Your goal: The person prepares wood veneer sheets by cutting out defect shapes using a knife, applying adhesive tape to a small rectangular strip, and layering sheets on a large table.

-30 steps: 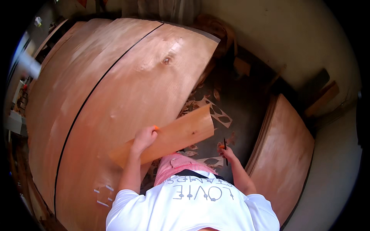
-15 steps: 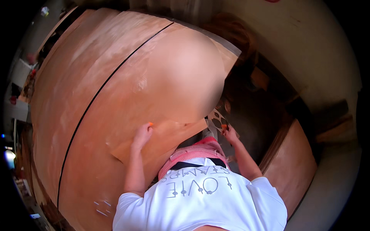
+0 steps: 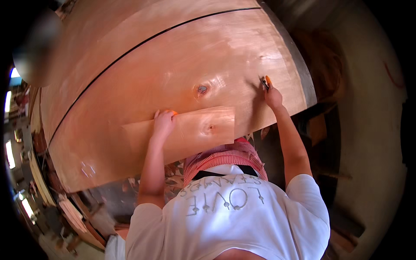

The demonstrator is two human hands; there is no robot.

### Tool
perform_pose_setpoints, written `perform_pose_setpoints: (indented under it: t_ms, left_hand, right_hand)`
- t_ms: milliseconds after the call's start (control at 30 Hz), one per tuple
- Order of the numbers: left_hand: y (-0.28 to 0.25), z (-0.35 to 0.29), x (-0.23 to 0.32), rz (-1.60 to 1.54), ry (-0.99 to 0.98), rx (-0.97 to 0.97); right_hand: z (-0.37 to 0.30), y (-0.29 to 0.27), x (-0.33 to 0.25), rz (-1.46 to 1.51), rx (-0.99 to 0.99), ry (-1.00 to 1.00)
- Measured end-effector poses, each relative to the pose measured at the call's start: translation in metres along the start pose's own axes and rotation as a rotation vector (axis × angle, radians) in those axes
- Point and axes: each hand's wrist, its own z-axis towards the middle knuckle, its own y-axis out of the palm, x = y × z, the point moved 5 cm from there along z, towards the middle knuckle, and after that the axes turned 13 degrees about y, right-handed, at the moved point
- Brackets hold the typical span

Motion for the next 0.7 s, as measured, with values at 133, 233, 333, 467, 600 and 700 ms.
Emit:
perform_pose_setpoints:
  t_ms: [133, 233, 333, 467, 600, 700]
  left_hand:
    - [0.008, -0.008, -0.002, -0.032, -0.063, 0.076]
    - [0.001, 0.002, -0.004, -0.069, -0.008, 0.172]
    - [-0.004, 0.006, -0.012, -0.091, 0.013, 0.235]
    - [-0.001, 0.001, -0.015, -0.104, 0.044, 0.301]
    - [0.003, 0.000, -0.022, -0.095, 0.049, 0.359]
    - [0.006, 0.006, -0.028, -0.076, 0.042, 0.397]
  right_hand:
    - [0.013, -0.016, -0.016, -0.164, -0.083, -0.037]
    - [0.000, -0.027, -0.009, -0.201, -0.103, -0.022]
    - [-0.004, -0.036, -0.013, -0.240, -0.128, -0.019]
    - [-0.015, -0.029, -0.015, -0.074, -0.132, -0.127]
    - [-0.076, -0.021, -0.065, 0.810, -0.655, -0.151]
    - [-0.094, -0.010, -0.105, 0.800, -0.586, -0.167]
